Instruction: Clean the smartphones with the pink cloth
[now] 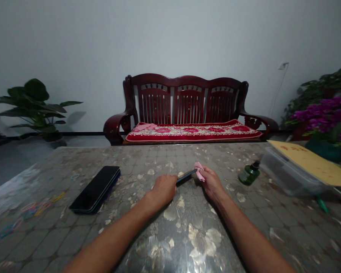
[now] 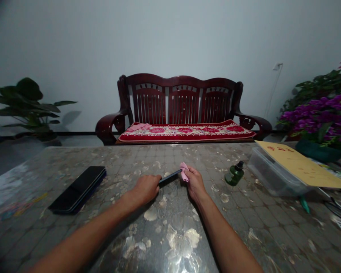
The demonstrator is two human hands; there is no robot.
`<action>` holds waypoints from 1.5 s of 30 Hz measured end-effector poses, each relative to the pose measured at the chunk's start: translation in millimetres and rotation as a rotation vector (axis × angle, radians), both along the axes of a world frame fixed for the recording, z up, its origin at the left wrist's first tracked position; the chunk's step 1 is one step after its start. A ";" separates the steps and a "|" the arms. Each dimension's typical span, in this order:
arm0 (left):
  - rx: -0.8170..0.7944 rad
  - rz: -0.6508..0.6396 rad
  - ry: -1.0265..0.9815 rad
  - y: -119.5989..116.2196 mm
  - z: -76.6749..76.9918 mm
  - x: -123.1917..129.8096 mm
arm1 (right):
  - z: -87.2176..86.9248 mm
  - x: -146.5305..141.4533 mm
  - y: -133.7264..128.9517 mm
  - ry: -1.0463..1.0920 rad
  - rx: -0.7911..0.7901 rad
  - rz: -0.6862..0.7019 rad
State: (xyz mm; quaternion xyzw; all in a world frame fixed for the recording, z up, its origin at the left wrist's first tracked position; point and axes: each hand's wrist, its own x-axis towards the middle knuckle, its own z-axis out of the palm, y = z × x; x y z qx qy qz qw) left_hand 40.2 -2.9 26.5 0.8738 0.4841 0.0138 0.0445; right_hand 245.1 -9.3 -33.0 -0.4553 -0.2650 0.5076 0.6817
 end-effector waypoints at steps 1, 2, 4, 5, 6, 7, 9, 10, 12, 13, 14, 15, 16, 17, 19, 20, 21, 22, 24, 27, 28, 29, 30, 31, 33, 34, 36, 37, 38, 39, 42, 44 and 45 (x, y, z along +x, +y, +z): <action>-0.010 0.012 -0.014 0.8 -2.2 3.6 | -1.3 -0.1 0.1 0.015 0.004 0.009; -0.018 0.020 -0.024 1.4 -4.3 6.4 | -2.3 -0.1 0.1 0.026 0.009 0.019; -0.024 0.022 -0.037 1.8 -8.0 9.7 | -3.4 0.1 -0.1 0.034 0.028 0.041; -0.029 0.025 -0.056 1.5 -9.5 10.2 | -3.3 0.0 -0.4 0.034 0.043 0.051; -0.039 0.025 -0.084 1.0 -10.7 9.8 | -2.8 -0.4 -0.7 0.034 0.056 0.063; -0.050 0.023 -0.123 0.3 -11.7 8.7 | -1.9 -1.0 -1.1 0.038 0.068 0.073; -0.075 0.012 -0.213 -1.0 -13.1 5.0 | 1.3 -3.4 -2.0 0.066 0.081 0.085; -0.085 0.006 -0.253 -1.5 -13.6 2.6 | 3.2 -5.0 -2.5 0.089 0.079 0.086; -0.104 -0.009 -0.305 -1.8 -14.5 -2.6 | 7.2 -8.6 -3.5 0.139 0.068 0.081; -0.113 -0.018 -0.323 -1.5 -15.2 -5.2 | 8.9 -10.5 -4.2 0.157 0.063 0.081; -0.119 -0.031 -0.336 -0.9 -16.1 -7.7 | 10.4 -12.3 -4.9 0.168 0.059 0.085; -0.122 -0.048 -0.346 0.0 -17.3 -10.0 | 11.8 -14.0 -5.7 0.173 0.057 0.092; -0.122 -0.064 -0.353 1.1 -18.8 -12.0 | 13.0 -15.6 -6.6 0.177 0.057 0.098; -0.121 -0.076 -0.359 2.5 -20.5 -13.9 | 14.3 -17.2 -7.6 0.182 0.057 0.103; -0.129 -0.083 -0.381 5.8 -24.2 -16.7 | 18.0 -20.5 -10.2 0.200 0.050 0.105; -0.140 -0.078 -0.405 7.4 -25.8 -17.7 | 20.7 -22.4 -11.8 0.207 0.046 0.104; -0.161 -0.075 -0.442 8.8 -26.9 -18.5 | 24.1 -24.6 -13.8 0.207 0.046 0.103; -0.192 -0.076 -0.500 9.9 -27.5 -19.0 | 28.1 -26.9 -16.1 0.197 0.051 0.102; -0.299 -0.095 -0.678 10.5 -27.1 -19.8 | 38.3 -32.1 -21.2 0.143 0.090 0.089; -0.484 -0.115 -1.017 7.0 -24.6 -20.7 | 56.3 -38.7 -28.6 -0.036 0.164 0.015; -0.521 -0.106 -1.113 5.2 -24.2 -21.1 | 62.3 -40.1 -30.5 -0.117 0.178 -0.025; -0.541 -0.092 -1.191 3.3 -24.3 -21.6 | 68.0 -41.2 -32.1 -0.193 0.195 -0.068; -0.550 -0.074 -1.251 1.5 -24.8 -22.2 | 73.1 -41.9 -33.3 -0.255 0.214 -0.109; -0.552 -0.053 -1.298 0.0 -25.7 -22.9 | 77.6 -42.5 -34.3 -0.303 0.238 -0.144; -0.556 -0.012 -1.362 -2.0 -27.8 -24.4 | 84.2 -43.7 -35.8 -0.377 0.297 -0.189; -0.558 0.003 -1.385 -2.7 -28.6 -25.1 | 86.2 -44.7 -36.5 -0.417 0.328 -0.193; -0.563 0.004 -1.409 -3.9 -29.2 -26.2 | 88.1 -47.3 -38.0 -0.521 0.402 -0.179; -0.561 -0.006 -1.410 -4.5 -29.0 -26.5 | 88.5 -49.1 -39.0 -0.583 0.450 -0.167; -0.554 -0.020 -1.407 -5.1 -28.4 -26.6 | 88.8 -51.2 -40.1 -0.650 0.504 -0.158; -0.543 -0.033 -1.405 -5.8 -27.7 -26.5 | 89.2 -53.5 -41.4 -0.720 0.562 -0.153; -0.479 -0.071 -1.384 -6.8 -26.6 -25.8 | 92.8 -61.2 -46.3 -0.938 0.736 -0.144; -0.404 -0.094 -1.352 -6.2 -27.8 -25.6 | 95.8 -66.1 -49.4 -1.062 0.840 -0.124; -0.363 -0.103 -1.336 -5.6 -28.8 -25.7 | 96.7 -68.1 -50.6 -1.116 0.884 -0.111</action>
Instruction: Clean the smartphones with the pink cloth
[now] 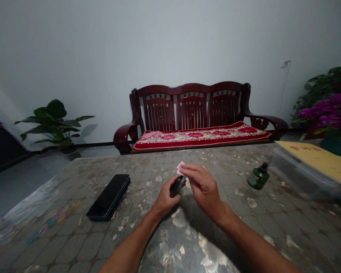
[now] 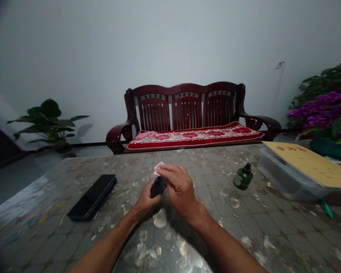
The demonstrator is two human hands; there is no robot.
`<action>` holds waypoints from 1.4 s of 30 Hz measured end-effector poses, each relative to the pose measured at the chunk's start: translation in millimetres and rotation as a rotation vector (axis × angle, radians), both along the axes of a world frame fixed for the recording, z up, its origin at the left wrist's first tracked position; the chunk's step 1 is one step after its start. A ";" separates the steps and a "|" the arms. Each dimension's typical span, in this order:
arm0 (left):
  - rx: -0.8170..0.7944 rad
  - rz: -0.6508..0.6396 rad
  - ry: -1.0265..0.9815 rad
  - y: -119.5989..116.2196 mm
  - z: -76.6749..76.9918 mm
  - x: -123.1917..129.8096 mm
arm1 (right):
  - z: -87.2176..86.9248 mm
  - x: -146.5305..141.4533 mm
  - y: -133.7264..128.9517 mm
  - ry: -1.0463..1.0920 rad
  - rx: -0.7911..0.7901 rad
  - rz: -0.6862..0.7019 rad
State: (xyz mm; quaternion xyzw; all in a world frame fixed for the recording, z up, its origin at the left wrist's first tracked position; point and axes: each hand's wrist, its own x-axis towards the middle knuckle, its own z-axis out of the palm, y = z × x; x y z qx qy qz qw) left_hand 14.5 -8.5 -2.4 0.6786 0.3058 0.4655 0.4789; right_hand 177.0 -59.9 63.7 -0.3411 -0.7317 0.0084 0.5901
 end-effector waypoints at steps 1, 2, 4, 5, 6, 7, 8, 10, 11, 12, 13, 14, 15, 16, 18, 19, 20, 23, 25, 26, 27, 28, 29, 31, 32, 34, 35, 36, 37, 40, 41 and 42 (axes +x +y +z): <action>0.033 0.015 0.013 0.7 -1.2 -0.4 | 0.3 -1.4 -0.7 -0.052 0.029 0.004; 0.058 0.024 0.023 1.4 -2.5 -1.0 | -0.1 -2.1 -0.9 -0.095 0.053 0.001; 0.085 0.030 0.037 2.2 -4.6 -2.7 | -2.6 -1.1 0.7 -0.158 0.088 -0.025; 0.086 0.030 0.039 2.2 -5.4 -3.6 | -4.3 0.7 2.4 -0.178 0.100 -0.044; 0.080 0.024 0.037 2.0 -6.0 -4.5 | -6.0 3.0 4.6 -0.193 0.109 -0.066; 0.068 0.013 0.030 1.7 -6.5 -5.3 | -7.4 5.8 7.1 -0.201 0.114 -0.092; 0.053 0.000 0.022 1.3 -6.9 -5.8 | -8.5 8.6 9.5 -0.203 0.115 -0.119; 0.024 -0.031 0.005 0.8 -7.4 -6.0 | -9.5 13.3 13.4 -0.194 0.111 -0.165; 0.015 -0.044 -0.001 0.8 -7.7 -5.8 | -9.5 14.5 14.3 -0.186 0.109 -0.182; 0.012 -0.051 -0.005 0.9 -7.8 -5.5 | -9.5 14.6 14.3 -0.180 0.112 -0.190; 0.015 -0.051 -0.006 1.1 -7.9 -5.1 | -9.3 13.7 13.5 -0.176 0.117 -0.189; 0.024 -0.042 -0.003 1.5 -7.9 -4.8 | -9.1 11.9 11.9 -0.176 0.125 -0.180; 0.038 -0.027 0.007 1.9 -7.8 -4.7 | -8.9 9.3 9.7 -0.180 0.137 -0.164; 0.056 -0.006 0.022 2.2 -7.5 -4.7 | -8.8 6.5 7.3 -0.191 0.147 -0.142; 0.088 0.038 0.050 2.6 -6.9 -5.1 | -8.7 1.3 3.4 -0.222 0.172 -0.094; 0.092 0.050 0.058 2.5 -6.5 -5.4 | -8.8 -0.2 2.5 -0.236 0.179 -0.077; 0.086 0.051 0.060 2.2 -6.3 -5.6 | -9.1 -0.7 2.7 -0.244 0.181 -0.068; 0.017 0.013 0.027 0.5 -5.9 -5.5 | -11.3 3.3 8.2 -0.230 0.156 -0.096; -0.043 -0.016 0.000 -0.9 -5.1 -4.6 | -13.5 7.8 13.2 -0.211 0.121 -0.140; -0.067 -0.023 -0.010 -1.6 -4.3 -3.9 | -14.4 9.6 14.9 -0.204 0.107 -0.158; -0.085 -0.025 -0.017 -2.2 -3.1 -3.1 | -15.2 10.6 15.8 -0.197 0.094 -0.171; -0.096 -0.024 -0.022 -2.8 -1.7 -2.3 | -15.6 10.7 15.8 -0.189 0.090 -0.176; -0.101 -0.020 -0.026 -3.2 0.0 -1.6 | -15.9 9.9 14.9 -0.184 0.094 -0.175; -0.098 -0.013 -0.032 -3.5 2.8 -0.5 | -15.8 6.7 11.7 -0.185 0.114 -0.158; -0.094 -0.011 -0.030 -3.4 3.6 -0.3 | -15.6 5.0 10.1 -0.192 0.124 -0.144; -0.085 -0.008 -0.028 -3.1 3.5 -0.9 | -15.4 3.0 8.5 -0.217 0.133 -0.117; -0.081 -0.009 -0.033 -2.9 2.7 -1.5 | -15.3 3.1 8.8 -0.225 0.133 -0.111; -0.083 -0.016 -0.041 -2.9 1.5 -2.3 | -15.1 4.1 9.8 -0.227 0.130 -0.112; -0.090 -0.025 -0.055 -3.0 0.2 -3.0 | -14.9 5.8 11.3 -0.220 0.125 -0.123; -0.139 -0.050 -0.089 -3.9 -3.0 -4.1 | -13.8 11.7 15.8 -0.181 0.106 -0.173; -0.155 -0.053 -0.094 -4.1 -3.5 -3.8 | -13.2 12.8 16.3 -0.170 0.106 -0.183; -0.166 -0.054 -0.099 -4.3 -3.5 -3.3 | -12.6 13.1 16.1 -0.165 0.112 -0.186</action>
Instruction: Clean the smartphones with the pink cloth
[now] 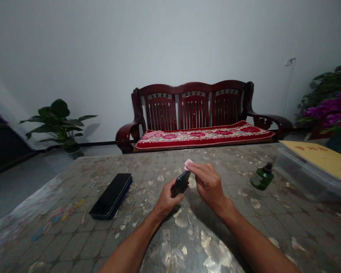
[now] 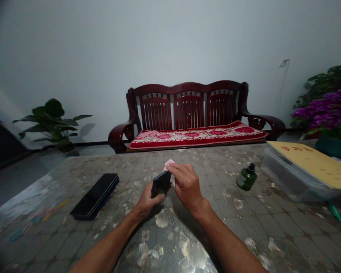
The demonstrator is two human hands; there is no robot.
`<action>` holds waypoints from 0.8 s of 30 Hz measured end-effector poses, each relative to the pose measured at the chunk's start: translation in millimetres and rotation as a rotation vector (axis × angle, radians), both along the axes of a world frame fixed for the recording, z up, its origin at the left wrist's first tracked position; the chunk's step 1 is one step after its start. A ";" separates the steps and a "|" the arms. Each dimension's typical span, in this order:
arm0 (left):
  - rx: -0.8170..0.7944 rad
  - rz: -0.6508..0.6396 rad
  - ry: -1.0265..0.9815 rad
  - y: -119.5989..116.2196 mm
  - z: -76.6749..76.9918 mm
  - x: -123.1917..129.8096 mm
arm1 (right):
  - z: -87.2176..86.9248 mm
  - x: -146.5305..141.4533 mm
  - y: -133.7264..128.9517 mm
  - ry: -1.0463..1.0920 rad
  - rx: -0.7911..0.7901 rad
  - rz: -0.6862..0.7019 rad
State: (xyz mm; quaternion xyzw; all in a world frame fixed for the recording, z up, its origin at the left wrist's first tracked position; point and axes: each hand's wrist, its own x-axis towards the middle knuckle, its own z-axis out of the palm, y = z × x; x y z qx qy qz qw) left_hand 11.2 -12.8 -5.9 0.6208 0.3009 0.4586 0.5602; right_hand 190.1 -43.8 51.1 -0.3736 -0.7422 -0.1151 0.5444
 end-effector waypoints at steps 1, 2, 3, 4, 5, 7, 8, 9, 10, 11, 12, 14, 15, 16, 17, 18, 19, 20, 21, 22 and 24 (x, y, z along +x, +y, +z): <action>-0.005 -0.001 -0.004 0.0 0.3 0.6 | 0.6 -0.5 -0.9 -0.001 0.013 0.005; -0.004 -0.002 -0.006 0.0 1.0 1.3 | 1.1 -1.7 -2.2 -0.009 0.029 0.015; 0.001 -0.002 -0.010 0.2 1.9 1.8 | 1.4 -3.3 -3.7 -0.020 0.043 0.027; 0.008 0.000 -0.012 0.4 2.8 2.1 | 1.6 -4.9 -5.0 -0.033 0.053 0.040; 0.012 0.002 -0.011 0.5 3.7 2.2 | 1.7 -6.1 -5.9 -0.047 0.058 0.051; 0.005 0.004 -0.011 0.4 4.7 1.6 | 1.3 -6.7 -6.0 -0.065 0.044 0.057; -0.010 0.003 -0.018 0.0 4.6 1.1 | 0.9 -6.0 -5.1 -0.061 0.031 0.050; -0.034 -0.002 -0.026 -0.6 4.1 0.6 | 0.6 -4.7 -4.0 -0.051 0.019 0.039; -0.065 -0.014 -0.038 -1.5 3.1 0.3 | 0.2 -3.1 -2.7 -0.034 0.009 0.027; -0.104 -0.030 -0.056 -2.7 1.8 0.3 | -0.2 -1.6 -1.6 -0.014 0.004 0.016; -0.153 -0.051 -0.079 -4.1 0.2 0.7 | -0.5 -0.4 -0.7 0.004 0.004 0.009; -0.274 -0.091 -0.154 -7.2 -3.4 2.5 | -1.0 0.6 0.3 0.031 0.012 0.004; -0.335 -0.103 -0.200 -8.9 -5.1 3.9 | -1.4 0.2 0.5 0.040 0.015 0.003; -0.395 -0.112 -0.244 -10.4 -6.5 5.3 | -2.0 -0.6 0.6 0.048 0.013 0.001; -0.450 -0.120 -0.282 -11.8 -7.8 6.8 | -2.6 -1.7 0.8 0.050 0.008 -0.002; -0.497 -0.125 -0.311 -12.8 -8.9 8.0 | -3.4 -2.7 1.1 0.047 0.000 -0.006; -0.541 -0.131 -0.334 -13.5 -9.9 8.9 | -4.3 -3.7 1.6 0.038 -0.010 -0.012; -0.585 -0.138 -0.351 -13.6 -11.1 9.5 | -5.2 -4.4 2.2 0.024 -0.021 -0.017; -0.629 -0.146 -0.365 -13.3 -12.6 9.8 | -6.0 -4.9 2.8 0.004 -0.034 -0.023; -0.671 -0.152 -0.380 -12.5 -14.4 9.8 | -6.8 -5.2 3.2 -0.019 -0.046 -0.030; -0.747 -0.164 -0.395 -9.8 -19.0 9.3 | -8.4 -5.8 3.5 -0.071 -0.064 -0.042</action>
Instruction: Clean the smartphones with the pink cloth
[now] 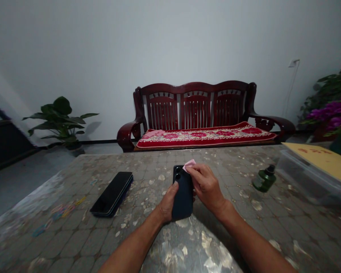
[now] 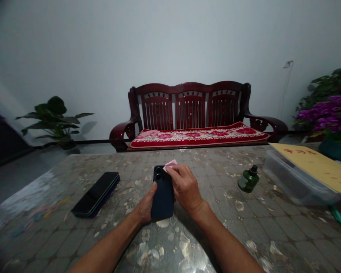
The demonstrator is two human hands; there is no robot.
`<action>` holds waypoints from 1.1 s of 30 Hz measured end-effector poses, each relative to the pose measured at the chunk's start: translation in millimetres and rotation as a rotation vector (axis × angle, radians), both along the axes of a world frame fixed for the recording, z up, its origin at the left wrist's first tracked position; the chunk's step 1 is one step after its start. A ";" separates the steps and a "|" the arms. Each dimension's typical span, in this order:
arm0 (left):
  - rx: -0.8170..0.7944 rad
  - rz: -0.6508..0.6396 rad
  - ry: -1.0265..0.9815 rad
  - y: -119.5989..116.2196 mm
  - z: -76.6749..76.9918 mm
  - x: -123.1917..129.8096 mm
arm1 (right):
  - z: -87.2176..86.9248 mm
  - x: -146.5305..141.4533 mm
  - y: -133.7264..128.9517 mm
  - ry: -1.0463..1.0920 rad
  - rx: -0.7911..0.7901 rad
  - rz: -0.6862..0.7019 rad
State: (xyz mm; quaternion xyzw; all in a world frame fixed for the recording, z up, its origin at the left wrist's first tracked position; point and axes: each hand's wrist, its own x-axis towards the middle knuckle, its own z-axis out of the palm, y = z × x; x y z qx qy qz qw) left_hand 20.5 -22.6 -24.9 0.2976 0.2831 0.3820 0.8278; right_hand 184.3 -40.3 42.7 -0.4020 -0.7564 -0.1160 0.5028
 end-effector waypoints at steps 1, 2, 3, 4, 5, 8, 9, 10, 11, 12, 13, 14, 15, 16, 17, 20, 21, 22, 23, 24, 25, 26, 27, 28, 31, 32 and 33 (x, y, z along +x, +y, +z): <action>-0.028 -0.009 -0.001 1.7 -2.3 -0.4 | -0.9 -0.7 -0.3 -0.028 -0.004 -0.002; -0.048 -0.013 -0.004 3.3 -4.2 -0.7 | -1.8 -1.7 -0.8 -0.055 -0.004 -0.001; -0.060 -0.012 -0.010 4.9 -5.4 -1.1 | -3.0 -3.2 -1.5 -0.082 -0.003 0.005; -0.063 -0.012 -0.021 6.2 -5.6 -1.4 | -4.4 -5.0 -2.3 -0.108 0.000 0.017; -0.061 -0.014 -0.037 7.3 -4.7 -1.7 | -5.9 -7.0 -3.1 -0.136 0.003 0.036; -0.042 -0.019 -0.090 9.1 2.7 -1.6 | -10.5 -11.6 -3.8 -0.211 0.014 0.091; -0.043 -0.012 -0.102 9.1 5.8 -1.2 | -11.7 -11.9 -3.3 -0.223 0.015 0.096; -0.050 0.000 -0.111 9.0 8.7 -0.6 | -12.5 -11.4 -2.4 -0.224 0.014 0.091; -0.065 0.011 -0.114 8.7 11.2 0.3 | -12.8 -10.2 -1.2 -0.214 0.013 0.074; -0.086 0.017 -0.113 8.2 13.2 1.4 | -12.8 -8.4 0.1 -0.198 0.014 0.048; -0.109 0.015 -0.107 7.5 14.5 2.6 | -12.5 -6.3 1.4 -0.180 0.017 0.017; -0.129 0.006 -0.100 6.7 15.3 3.9 | -11.9 -4.3 2.4 -0.162 0.021 -0.013; -0.143 -0.005 -0.093 6.0 15.7 5.1 | -11.2 -2.7 3.0 -0.148 0.025 -0.039; -0.147 -0.012 -0.087 5.4 15.6 6.0 | -10.6 -1.7 3.2 -0.141 0.027 -0.054; -0.144 -0.013 -0.084 5.1 15.1 6.6 | -10.0 -1.5 2.9 -0.143 0.025 -0.053; -0.116 -0.004 -0.079 6.0 12.3 6.1 | -9.5 -5.4 -0.3 -0.198 0.009 0.037; -0.105 -0.004 -0.076 6.8 11.2 5.4 | -9.6 -7.3 -1.5 -0.219 0.006 0.071; -0.097 -0.007 -0.073 7.6 10.0 4.6 | -9.9 -9.0 -2.5 -0.232 0.004 0.096; -0.090 -0.010 -0.071 8.4 9.0 4.1 | -10.2 -10.2 -3.0 -0.235 0.001 0.104; -0.083 -0.006 -0.072 8.9 8.3 3.8 | -10.5 -10.7 -3.0 -0.226 -0.001 0.094; -0.082 0.005 -0.071 9.0 7.9 3.9 | -10.8 -10.4 -2.5 -0.206 -0.003 0.072; -0.089 0.017 -0.067 8.7 8.0 4.4 | -11.1 -9.3 -1.6 -0.178 -0.004 0.047; -0.102 0.023 -0.062 7.9 8.4 5.2 | -11.5 -7.8 -0.4 -0.147 -0.007 0.023; -0.120 0.021 -0.058 6.8 9.2 6.4 | -11.8 -6.0 1.0 -0.114 -0.011 0.006; -0.173 -0.013 -0.064 2.9 13.1 9.9 | -13.4 -2.6 3.5 -0.042 -0.030 -0.009; -0.184 -0.021 -0.068 1.8 14.9 10.6 | -14.2 -3.0 3.5 -0.036 -0.036 -0.003; -0.191 -0.023 -0.067 0.9 16.7 11.1 | -15.2 -4.3 2.9 -0.039 -0.037 0.011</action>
